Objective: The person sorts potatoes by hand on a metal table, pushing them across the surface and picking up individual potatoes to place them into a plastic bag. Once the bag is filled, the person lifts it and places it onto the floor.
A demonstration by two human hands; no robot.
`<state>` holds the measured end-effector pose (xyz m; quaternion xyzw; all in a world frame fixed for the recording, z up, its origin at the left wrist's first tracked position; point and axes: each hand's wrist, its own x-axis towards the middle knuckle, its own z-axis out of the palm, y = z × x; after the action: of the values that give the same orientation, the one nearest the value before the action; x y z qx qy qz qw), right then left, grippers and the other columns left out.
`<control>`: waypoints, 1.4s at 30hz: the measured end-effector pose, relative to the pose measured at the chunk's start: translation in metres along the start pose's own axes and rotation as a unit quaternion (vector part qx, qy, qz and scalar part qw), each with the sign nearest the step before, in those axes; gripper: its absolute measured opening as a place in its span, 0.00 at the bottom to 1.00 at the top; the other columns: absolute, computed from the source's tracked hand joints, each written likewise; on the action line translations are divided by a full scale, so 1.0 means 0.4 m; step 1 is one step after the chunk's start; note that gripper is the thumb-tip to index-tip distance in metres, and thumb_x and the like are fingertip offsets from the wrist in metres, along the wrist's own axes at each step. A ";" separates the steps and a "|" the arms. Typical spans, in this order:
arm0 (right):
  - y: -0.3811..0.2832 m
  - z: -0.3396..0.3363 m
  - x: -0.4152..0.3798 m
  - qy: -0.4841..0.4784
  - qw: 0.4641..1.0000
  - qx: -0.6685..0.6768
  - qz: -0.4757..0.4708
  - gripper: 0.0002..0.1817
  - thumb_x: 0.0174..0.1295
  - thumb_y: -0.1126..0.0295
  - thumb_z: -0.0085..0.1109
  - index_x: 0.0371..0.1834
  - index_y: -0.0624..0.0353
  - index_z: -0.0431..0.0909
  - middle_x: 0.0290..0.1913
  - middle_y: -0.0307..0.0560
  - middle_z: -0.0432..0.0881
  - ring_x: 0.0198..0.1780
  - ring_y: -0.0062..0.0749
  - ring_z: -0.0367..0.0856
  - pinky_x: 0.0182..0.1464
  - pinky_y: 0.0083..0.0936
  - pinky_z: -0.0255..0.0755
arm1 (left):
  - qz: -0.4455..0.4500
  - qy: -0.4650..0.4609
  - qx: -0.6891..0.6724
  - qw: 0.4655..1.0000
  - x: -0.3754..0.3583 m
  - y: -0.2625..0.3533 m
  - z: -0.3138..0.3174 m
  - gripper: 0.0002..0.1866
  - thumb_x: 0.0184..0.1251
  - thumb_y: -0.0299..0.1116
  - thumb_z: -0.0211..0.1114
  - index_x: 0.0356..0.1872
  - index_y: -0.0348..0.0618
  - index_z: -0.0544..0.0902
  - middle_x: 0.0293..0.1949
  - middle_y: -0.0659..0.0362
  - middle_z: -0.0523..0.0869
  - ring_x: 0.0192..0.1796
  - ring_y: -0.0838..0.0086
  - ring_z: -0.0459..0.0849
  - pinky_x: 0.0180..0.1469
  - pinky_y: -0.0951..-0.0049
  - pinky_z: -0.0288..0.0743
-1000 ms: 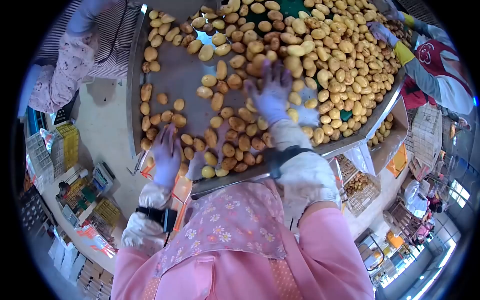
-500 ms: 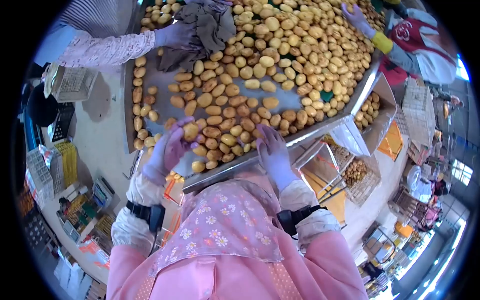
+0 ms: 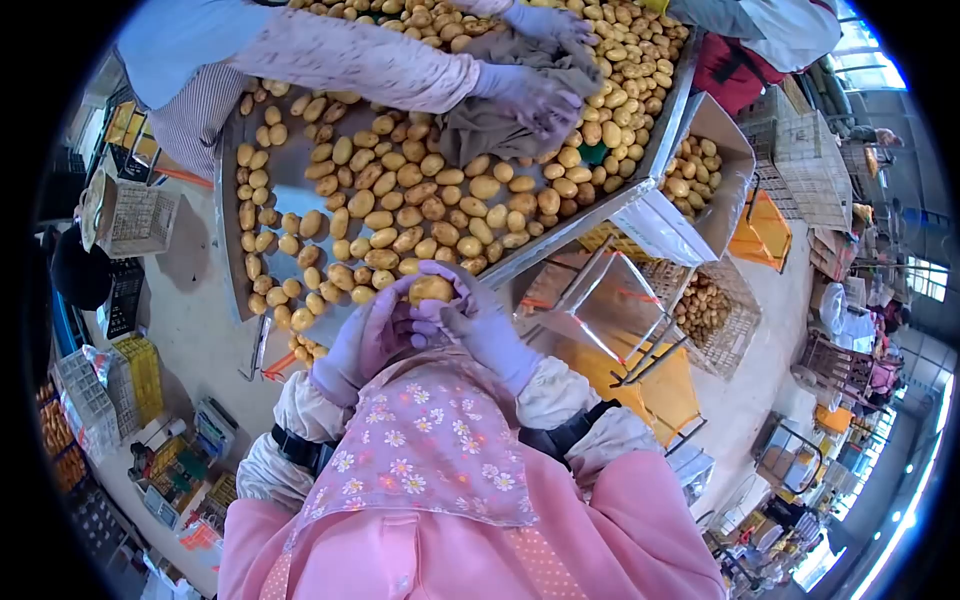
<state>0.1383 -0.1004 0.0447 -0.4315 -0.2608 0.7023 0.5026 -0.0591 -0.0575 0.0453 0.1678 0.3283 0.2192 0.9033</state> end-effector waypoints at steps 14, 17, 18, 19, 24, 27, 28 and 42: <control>0.016 -0.158 -0.033 0.196 0.966 0.124 0.115 0.17 0.76 0.64 0.60 0.64 0.55 0.72 0.49 0.46 0.85 0.44 0.33 0.83 0.52 0.30 0.78 | 0.170 0.198 0.466 0.845 0.040 -0.132 -0.183 0.21 0.80 0.34 0.58 0.70 0.40 0.75 0.58 0.50 0.85 0.61 0.61 0.82 0.63 0.66 0.74; 0.044 -0.323 -0.095 0.261 0.916 -0.303 -0.031 0.19 0.71 0.68 0.62 0.64 0.53 0.76 0.56 0.49 0.85 0.50 0.34 0.85 0.53 0.33 0.79 | 0.240 0.136 0.698 0.661 0.020 -0.137 -0.248 0.24 0.73 0.31 0.60 0.69 0.42 0.76 0.63 0.47 0.82 0.67 0.50 0.78 0.67 0.58 0.71; 0.001 -0.328 -0.140 0.299 0.867 -0.398 -0.021 0.19 0.70 0.69 0.63 0.63 0.54 0.77 0.58 0.49 0.85 0.54 0.35 0.85 0.55 0.33 0.78 | 0.224 0.108 0.726 0.642 0.009 -0.126 -0.256 0.26 0.68 0.31 0.61 0.68 0.42 0.77 0.66 0.49 0.80 0.69 0.48 0.75 0.68 0.52 0.69; -0.020 -0.370 -0.193 0.306 0.791 -0.519 -0.107 0.19 0.68 0.67 0.65 0.61 0.57 0.80 0.58 0.48 0.84 0.60 0.41 0.83 0.61 0.35 0.76 | 0.223 0.094 0.725 0.645 0.004 -0.129 -0.270 0.26 0.68 0.31 0.61 0.68 0.42 0.77 0.66 0.49 0.80 0.69 0.48 0.75 0.68 0.52 0.69; -0.011 -0.672 -0.576 0.511 0.598 -0.607 -0.111 0.20 0.71 0.72 0.58 0.66 0.59 0.77 0.64 0.54 0.80 0.67 0.47 0.77 0.71 0.37 0.69 | 0.219 0.098 0.762 0.601 0.002 -0.119 -0.280 0.24 0.66 0.32 0.62 0.65 0.45 0.80 0.66 0.50 0.80 0.70 0.50 0.74 0.65 0.51 0.71; 0.004 -0.791 -0.693 0.526 0.570 -0.620 0.119 0.30 0.69 0.66 0.61 0.74 0.59 0.71 0.69 0.57 0.74 0.67 0.52 0.76 0.67 0.42 0.74 | 0.238 0.094 0.760 0.597 0.044 -0.097 -0.261 0.23 0.65 0.32 0.64 0.62 0.45 0.83 0.61 0.50 0.84 0.66 0.51 0.78 0.62 0.50 0.74; -0.003 -0.783 -0.644 0.515 0.490 -0.698 0.080 0.32 0.67 0.66 0.61 0.76 0.59 0.69 0.71 0.59 0.72 0.69 0.52 0.75 0.68 0.43 0.72 | 0.229 0.090 0.758 0.604 0.054 -0.089 -0.249 0.21 0.65 0.32 0.64 0.60 0.44 0.83 0.60 0.50 0.83 0.63 0.50 0.79 0.61 0.50 0.74; 0.142 -0.139 0.405 -0.338 0.518 -0.756 -0.214 0.31 0.67 0.48 0.57 0.74 0.36 0.71 0.81 0.34 0.63 0.84 0.43 0.51 0.81 0.64 0.41 | 0.188 0.147 0.775 0.585 -0.142 -0.051 -0.338 0.20 0.63 0.33 0.66 0.57 0.50 0.86 0.60 0.53 0.84 0.68 0.51 0.77 0.74 0.41 0.60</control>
<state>0.1396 0.0263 -0.0839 -0.3107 -0.9282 0.2045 -0.0037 -0.1827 -0.0820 -0.0327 0.8278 0.4634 0.0682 0.3088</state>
